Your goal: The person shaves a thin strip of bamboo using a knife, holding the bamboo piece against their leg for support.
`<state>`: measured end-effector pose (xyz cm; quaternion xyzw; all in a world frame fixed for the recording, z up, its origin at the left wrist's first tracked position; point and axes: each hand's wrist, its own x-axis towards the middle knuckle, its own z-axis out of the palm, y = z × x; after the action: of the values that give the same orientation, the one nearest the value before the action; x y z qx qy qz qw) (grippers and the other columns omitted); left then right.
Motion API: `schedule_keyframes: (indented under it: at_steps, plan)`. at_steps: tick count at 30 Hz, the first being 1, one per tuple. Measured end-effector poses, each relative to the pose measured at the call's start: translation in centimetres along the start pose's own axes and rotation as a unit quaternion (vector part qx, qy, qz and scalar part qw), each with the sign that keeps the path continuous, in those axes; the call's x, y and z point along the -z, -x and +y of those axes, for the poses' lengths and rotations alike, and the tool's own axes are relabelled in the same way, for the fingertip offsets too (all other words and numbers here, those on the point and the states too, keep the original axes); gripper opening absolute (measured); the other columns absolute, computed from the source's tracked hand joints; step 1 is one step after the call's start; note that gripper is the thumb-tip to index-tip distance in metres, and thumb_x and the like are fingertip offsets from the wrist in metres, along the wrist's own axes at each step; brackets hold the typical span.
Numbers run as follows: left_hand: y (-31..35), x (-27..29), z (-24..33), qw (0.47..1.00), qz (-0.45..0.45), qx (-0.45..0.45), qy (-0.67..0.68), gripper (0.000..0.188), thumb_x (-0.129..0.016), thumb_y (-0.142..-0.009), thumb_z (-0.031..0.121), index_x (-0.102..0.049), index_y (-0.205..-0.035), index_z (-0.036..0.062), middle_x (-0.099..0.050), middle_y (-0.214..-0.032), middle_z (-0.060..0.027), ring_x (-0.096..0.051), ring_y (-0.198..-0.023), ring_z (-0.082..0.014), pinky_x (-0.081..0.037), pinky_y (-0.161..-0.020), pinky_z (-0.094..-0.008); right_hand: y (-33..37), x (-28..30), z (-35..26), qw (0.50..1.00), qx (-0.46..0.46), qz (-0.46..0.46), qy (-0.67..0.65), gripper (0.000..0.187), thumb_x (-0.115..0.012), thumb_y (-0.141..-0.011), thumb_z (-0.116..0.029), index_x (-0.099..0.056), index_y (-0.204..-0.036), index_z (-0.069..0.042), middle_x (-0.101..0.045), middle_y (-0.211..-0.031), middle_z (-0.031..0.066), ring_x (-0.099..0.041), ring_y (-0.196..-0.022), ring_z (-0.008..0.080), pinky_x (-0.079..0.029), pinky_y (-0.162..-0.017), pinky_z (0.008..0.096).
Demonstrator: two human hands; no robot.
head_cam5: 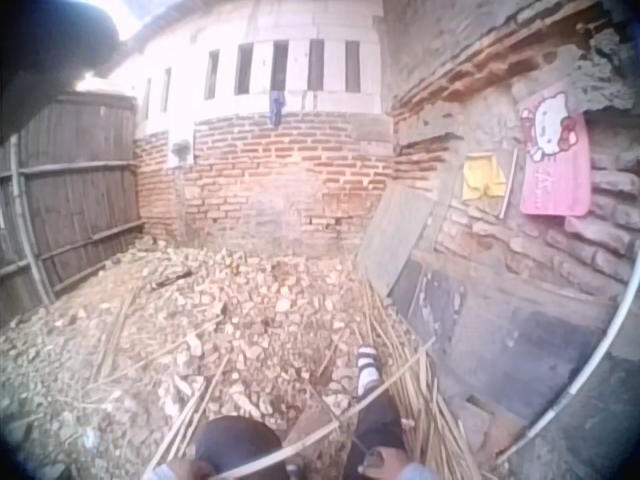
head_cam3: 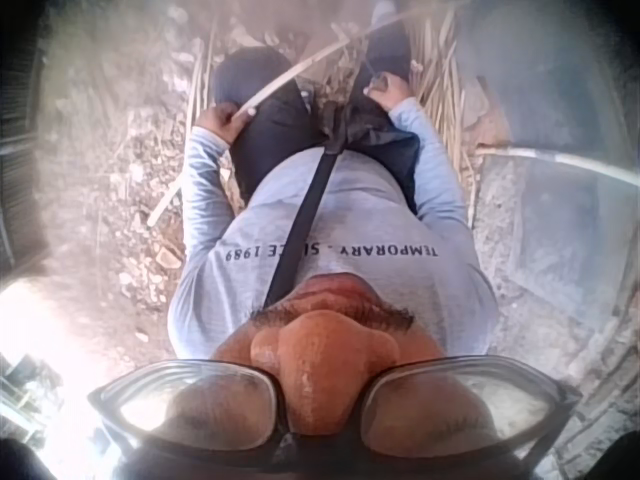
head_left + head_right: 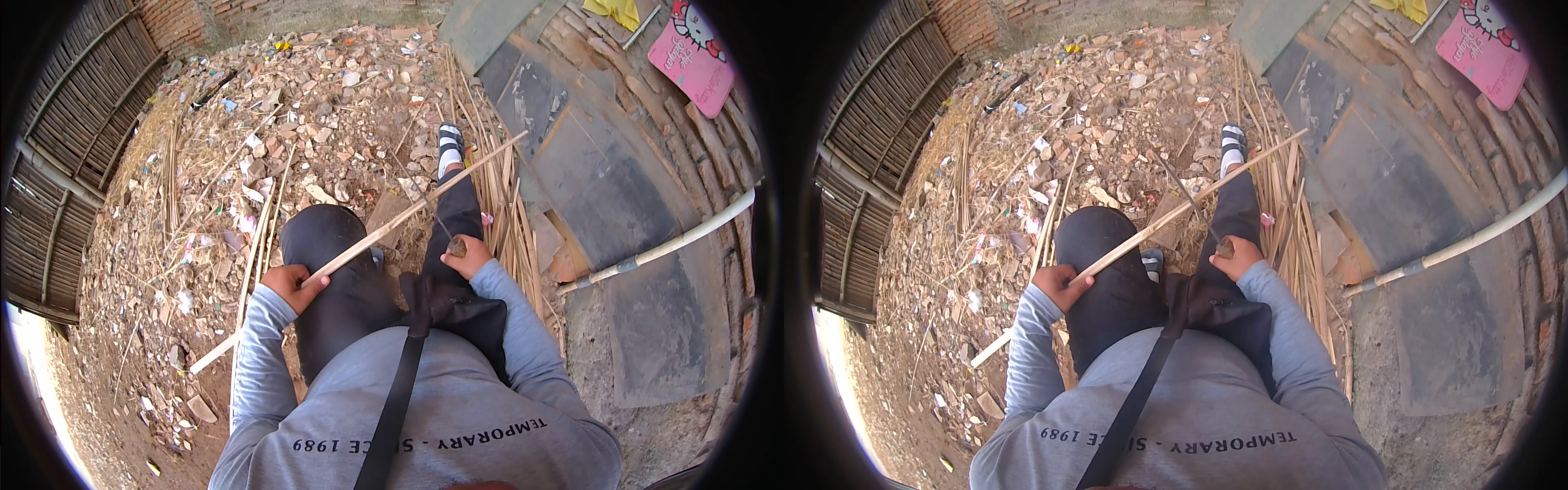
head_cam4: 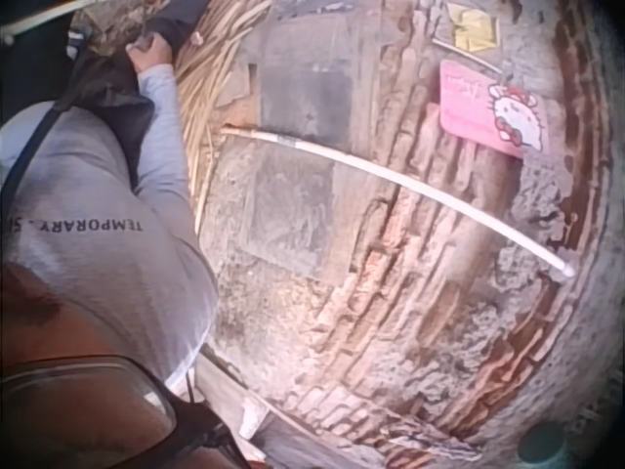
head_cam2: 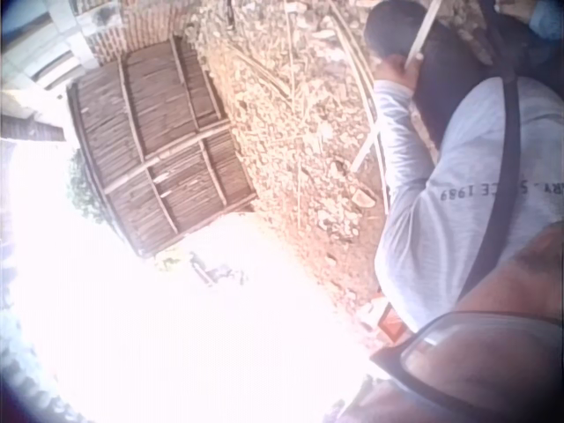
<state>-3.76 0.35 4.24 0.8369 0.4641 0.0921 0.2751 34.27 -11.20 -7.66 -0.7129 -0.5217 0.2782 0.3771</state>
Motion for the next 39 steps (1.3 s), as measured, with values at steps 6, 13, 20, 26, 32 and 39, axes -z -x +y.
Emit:
schedule_keyframes:
  at_steps: [6,13,20,26,32,39]
  plan:
    - [-0.01,-0.18,-0.29,1.0,-0.004,0.005,0.004,0.05,-0.072,-0.084,0.047,-0.062,-0.071,-0.0003,-0.053,-0.054,-0.0129,-0.052,-0.051,-0.0251,-0.042,-0.053,-0.0388,0.01,0.11,-0.35,0.999,-0.032,-0.012,0.02,0.03,-0.077,-0.075,-0.026,-0.065,-0.09,-0.004,-0.069,-0.085,0.013,-0.068,-0.082,0.0298,-0.052,-0.078,0.0371]
    - [0.01,-0.22,-0.31,1.0,-0.006,0.005,-0.001,0.05,-0.072,-0.084,0.047,-0.063,-0.072,-0.0004,-0.054,-0.055,-0.0135,-0.053,-0.052,-0.0252,-0.043,-0.053,-0.0391,-0.06,-0.22,0.17,1.0,-0.02,0.0,0.018,0.03,-0.078,-0.074,-0.026,-0.065,-0.091,-0.004,-0.069,-0.084,0.0136,-0.068,-0.082,0.0305,-0.052,-0.078,0.0374]
    - [-0.12,-0.08,-0.02,1.0,-0.01,0.001,-0.009,0.05,-0.071,-0.084,0.048,-0.063,-0.074,-0.0009,-0.055,-0.058,-0.015,-0.055,-0.054,-0.0275,-0.044,-0.055,-0.0396,0.02,-0.05,0.17,1.0,-0.015,0.004,0.025,0.03,-0.078,-0.074,-0.026,-0.065,-0.089,-0.004,-0.068,-0.084,0.0147,-0.067,-0.082,0.0324,-0.052,-0.077,0.0387]
    - [-0.04,-0.07,0.13,1.0,-0.006,0.003,-0.011,0.05,-0.071,-0.084,0.049,-0.064,-0.075,-0.0006,-0.055,-0.058,-0.0149,-0.055,-0.054,-0.0271,-0.044,-0.055,-0.0393,-0.07,-0.16,0.21,1.0,-0.02,0.003,0.021,0.03,-0.077,-0.074,-0.027,-0.064,-0.088,-0.004,-0.067,-0.083,0.0153,-0.067,-0.081,0.0339,-0.052,-0.076,0.0393]
    - [-0.02,-0.02,0.46,1.0,0.004,0.0,-0.019,0.05,-0.071,-0.084,0.049,-0.064,-0.075,0.0004,-0.056,-0.057,-0.014,-0.056,-0.053,-0.0268,-0.044,-0.054,-0.0386,-0.07,-0.17,0.0,1.0,-0.007,0.012,0.025,0.031,-0.077,-0.075,-0.027,-0.063,-0.087,-0.003,-0.067,-0.082,0.0153,-0.067,-0.081,0.0336,-0.052,-0.075,0.0392]
    - [-0.19,-0.42,0.09,1.0,0.006,-0.001,-0.027,0.05,-0.071,-0.084,0.049,-0.064,-0.072,0.0009,-0.055,-0.056,-0.0139,-0.056,-0.052,-0.0273,-0.045,-0.053,-0.0378,0.06,-0.27,0.04,1.0,-0.001,0.017,0.015,0.03,-0.077,-0.075,-0.027,-0.063,-0.086,-0.002,-0.067,-0.079,0.0141,-0.067,-0.077,0.0308,-0.051,-0.074,0.0375]
